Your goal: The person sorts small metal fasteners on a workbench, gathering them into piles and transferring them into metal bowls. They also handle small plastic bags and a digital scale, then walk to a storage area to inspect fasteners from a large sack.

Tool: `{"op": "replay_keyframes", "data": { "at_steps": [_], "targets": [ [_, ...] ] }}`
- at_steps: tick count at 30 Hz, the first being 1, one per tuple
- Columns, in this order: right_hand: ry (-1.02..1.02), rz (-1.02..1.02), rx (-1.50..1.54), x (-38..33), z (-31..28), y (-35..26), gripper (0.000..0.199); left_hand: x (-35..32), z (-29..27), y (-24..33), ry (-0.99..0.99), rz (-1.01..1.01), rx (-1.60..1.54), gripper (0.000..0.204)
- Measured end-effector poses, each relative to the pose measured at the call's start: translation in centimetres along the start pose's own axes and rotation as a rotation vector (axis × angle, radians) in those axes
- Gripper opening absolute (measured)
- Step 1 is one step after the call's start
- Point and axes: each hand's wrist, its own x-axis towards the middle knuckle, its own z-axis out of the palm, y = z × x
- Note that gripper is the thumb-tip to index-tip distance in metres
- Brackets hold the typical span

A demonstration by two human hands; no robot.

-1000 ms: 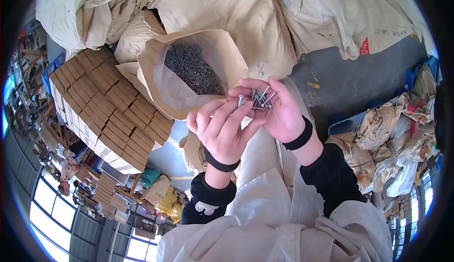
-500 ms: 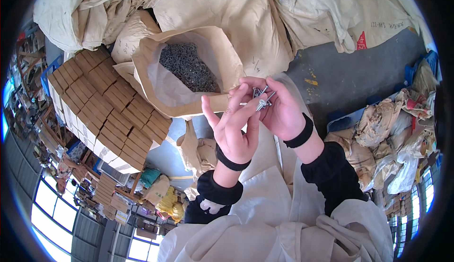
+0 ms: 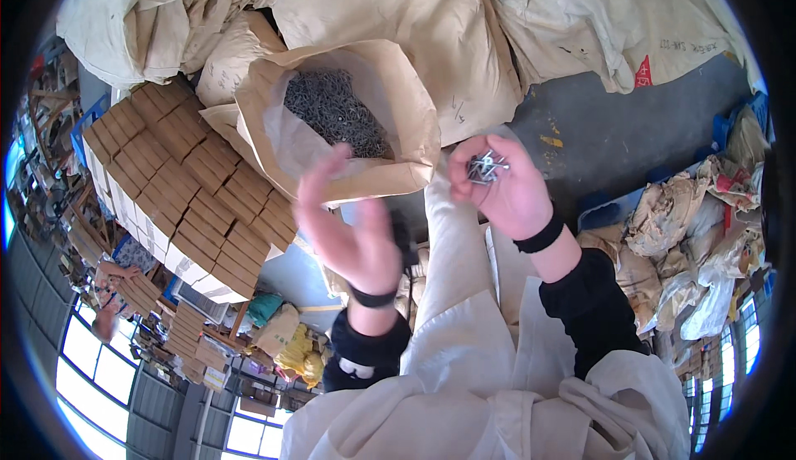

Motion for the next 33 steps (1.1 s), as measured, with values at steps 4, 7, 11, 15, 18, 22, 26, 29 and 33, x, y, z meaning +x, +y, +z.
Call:
{"op": "replay_keyframes", "data": {
  "at_steps": [4, 7, 11, 15, 18, 22, 26, 29, 33],
  "targets": [
    [0.065, -0.113, -0.212, 0.9, -1.2, -0.7, 0.037, 6.5, 0.7, -12.0, -0.231, -0.338, 0.062, 0.031],
    [0.014, -0.079, -0.267, 1.9, -3.3, -1.0, 0.034, 7.8, 3.2, -25.6, -0.680, -0.468, 0.741, 0.052],
    [0.126, -0.034, -0.264, 2.9, -5.2, -1.3, 0.031, 6.2, 5.1, -33.7, -0.816, -0.620, 1.085, 0.069],
    [0.172, -0.057, -0.362, 4.0, -7.0, -1.3, 0.028, 3.5, 5.2, -36.0, -0.766, -0.392, 1.252, 0.055],
    [0.270, -0.077, -0.360, 4.6, -7.0, -1.2, 0.027, 2.7, 5.5, -36.8, -0.763, -0.210, 1.318, 0.049],
    [0.317, -0.063, -0.357, 5.9, -6.6, -0.4, 0.026, 3.2, 4.9, -38.1, -0.822, -0.088, 1.321, 0.043],
    [0.302, -0.040, -0.364, 6.9, -4.6, -0.1, 0.027, 3.3, 4.0, -38.6, -0.894, 0.045, 1.278, 0.034],
    [0.302, -0.041, -0.341, 7.4, -4.1, -0.2, 0.027, 3.5, 3.9, -39.2, -0.911, 0.075, 1.262, 0.028],
    [0.317, -0.054, -0.338, 7.6, -4.5, -0.1, 0.026, 4.0, 3.7, -39.5, -0.984, 0.131, 1.220, 0.023]
  ]
}}
